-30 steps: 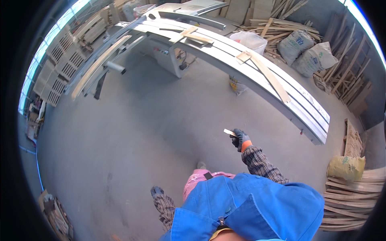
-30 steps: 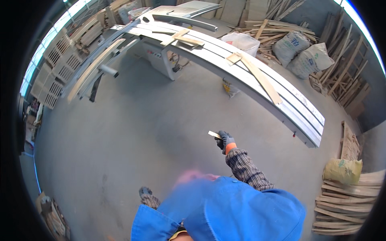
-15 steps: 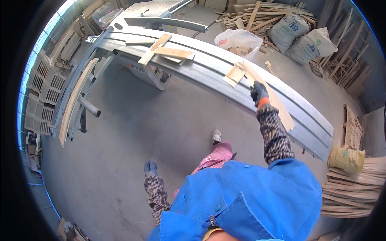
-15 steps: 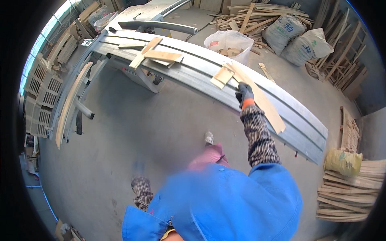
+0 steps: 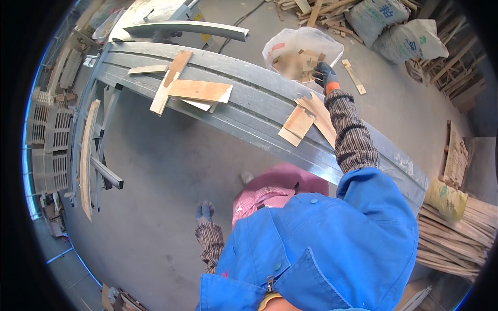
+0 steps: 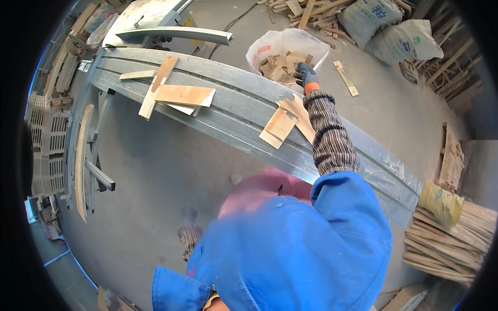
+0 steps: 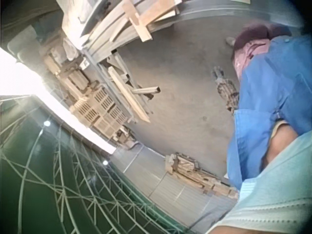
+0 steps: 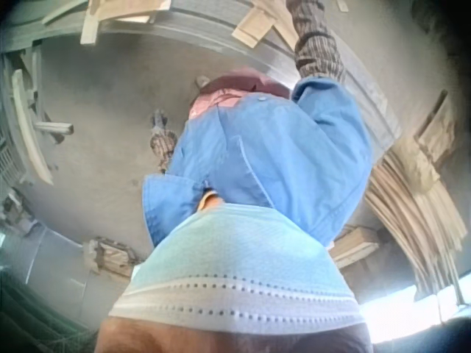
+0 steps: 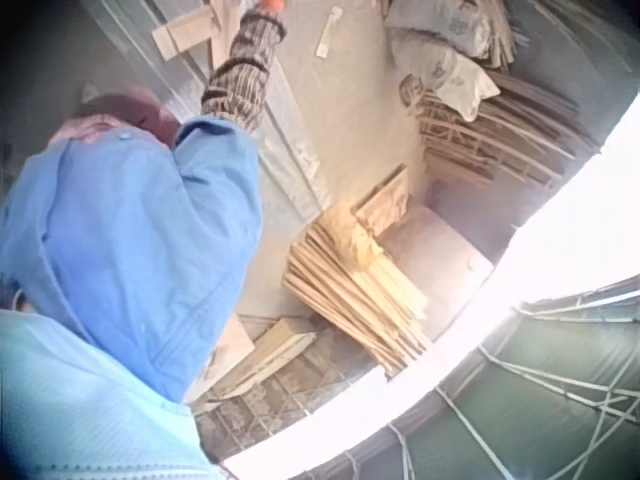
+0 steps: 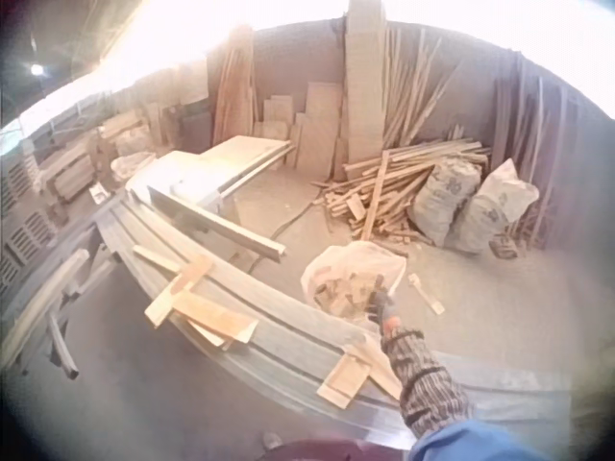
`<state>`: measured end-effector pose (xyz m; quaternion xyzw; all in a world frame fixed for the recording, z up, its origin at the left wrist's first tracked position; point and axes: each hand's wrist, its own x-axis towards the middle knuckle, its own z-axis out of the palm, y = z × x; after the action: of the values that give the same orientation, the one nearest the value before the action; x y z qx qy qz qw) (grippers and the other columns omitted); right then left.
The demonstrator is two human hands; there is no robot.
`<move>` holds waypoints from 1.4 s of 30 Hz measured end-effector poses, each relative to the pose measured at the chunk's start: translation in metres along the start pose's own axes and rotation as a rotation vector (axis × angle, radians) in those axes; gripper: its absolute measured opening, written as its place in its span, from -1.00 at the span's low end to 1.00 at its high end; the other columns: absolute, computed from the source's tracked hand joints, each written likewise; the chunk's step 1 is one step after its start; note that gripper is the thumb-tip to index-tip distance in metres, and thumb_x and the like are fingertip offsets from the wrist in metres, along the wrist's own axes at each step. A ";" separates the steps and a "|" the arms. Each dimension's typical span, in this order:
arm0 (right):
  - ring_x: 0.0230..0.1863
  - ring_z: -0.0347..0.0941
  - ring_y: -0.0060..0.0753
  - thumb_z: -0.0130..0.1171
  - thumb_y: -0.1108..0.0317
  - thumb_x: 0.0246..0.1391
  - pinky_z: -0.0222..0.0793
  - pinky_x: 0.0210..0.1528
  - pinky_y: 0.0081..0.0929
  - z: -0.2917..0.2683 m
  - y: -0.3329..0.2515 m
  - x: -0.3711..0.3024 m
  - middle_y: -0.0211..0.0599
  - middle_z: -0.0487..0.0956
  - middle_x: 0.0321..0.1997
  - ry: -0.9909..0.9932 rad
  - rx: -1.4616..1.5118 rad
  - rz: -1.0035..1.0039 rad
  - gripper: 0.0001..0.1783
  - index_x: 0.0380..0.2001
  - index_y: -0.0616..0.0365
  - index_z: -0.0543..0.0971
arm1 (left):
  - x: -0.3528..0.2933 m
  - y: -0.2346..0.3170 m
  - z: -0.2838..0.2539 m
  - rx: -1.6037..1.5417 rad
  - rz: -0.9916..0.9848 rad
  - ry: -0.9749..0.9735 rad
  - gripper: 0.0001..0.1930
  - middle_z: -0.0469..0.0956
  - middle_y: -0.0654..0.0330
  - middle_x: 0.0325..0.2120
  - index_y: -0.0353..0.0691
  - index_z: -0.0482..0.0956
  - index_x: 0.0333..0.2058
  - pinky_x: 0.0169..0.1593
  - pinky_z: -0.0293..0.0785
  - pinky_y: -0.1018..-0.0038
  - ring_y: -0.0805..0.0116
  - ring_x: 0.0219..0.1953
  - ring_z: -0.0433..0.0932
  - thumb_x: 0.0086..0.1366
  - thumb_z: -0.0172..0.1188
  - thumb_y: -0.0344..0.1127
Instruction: The person picks up small wooden pieces from a workbench, inspects them, and places them into a white plastic bag. The person also handles larger planks and stacks them on the bench. The task involves sorting and organizing wood pieces in a workshop.
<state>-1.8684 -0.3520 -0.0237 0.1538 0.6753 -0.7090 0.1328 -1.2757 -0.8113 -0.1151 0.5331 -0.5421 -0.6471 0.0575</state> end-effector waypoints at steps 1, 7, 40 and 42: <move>-0.20 0.52 -0.44 0.13 -0.09 0.14 0.37 -0.18 -0.40 -0.003 0.010 0.000 -0.45 0.59 -0.14 -0.055 -0.051 0.007 -0.52 0.02 -0.06 0.51 | -0.010 0.024 0.020 -0.063 0.019 -0.006 -0.85 0.59 0.20 -0.43 -0.18 0.51 -0.29 -0.38 0.50 0.61 0.50 -0.46 0.53 0.29 0.27 -0.28; 0.35 0.17 0.00 0.38 -0.25 -0.27 0.11 0.34 -0.14 0.040 0.027 -0.177 -0.08 0.26 0.35 -0.443 -1.375 -0.413 0.04 0.30 -0.09 0.29 | 0.018 0.122 0.123 0.048 0.070 -0.110 -0.81 0.60 0.23 -0.40 -0.19 0.53 -0.25 -0.29 0.53 0.55 0.51 -0.39 0.56 0.29 0.27 -0.23; 0.06 0.51 -0.11 0.29 0.16 0.05 0.40 0.11 -0.33 0.064 0.061 -0.198 -0.08 0.57 0.05 -0.020 -0.302 -0.176 -0.45 0.09 0.15 0.50 | -0.036 0.243 0.421 0.304 -0.151 -0.970 -0.54 0.56 0.10 -0.13 -0.22 0.40 0.06 -0.07 0.56 0.31 0.22 -0.15 0.58 0.22 0.26 -0.24; 0.11 0.46 -0.14 0.33 0.10 0.01 0.36 0.15 -0.33 0.050 0.056 -0.192 -0.04 0.52 0.12 0.124 -0.513 -0.343 -0.34 0.14 0.19 0.45 | -0.040 0.240 0.422 0.268 -0.139 -0.950 -0.57 0.55 0.11 -0.16 -0.24 0.41 0.02 -0.11 0.59 0.28 0.21 -0.13 0.59 0.21 0.27 -0.27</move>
<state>-1.6724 -0.4083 0.0034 0.0420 0.8551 -0.5167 0.0041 -1.6973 -0.6124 0.0270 0.2167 -0.5500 -0.7454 -0.3081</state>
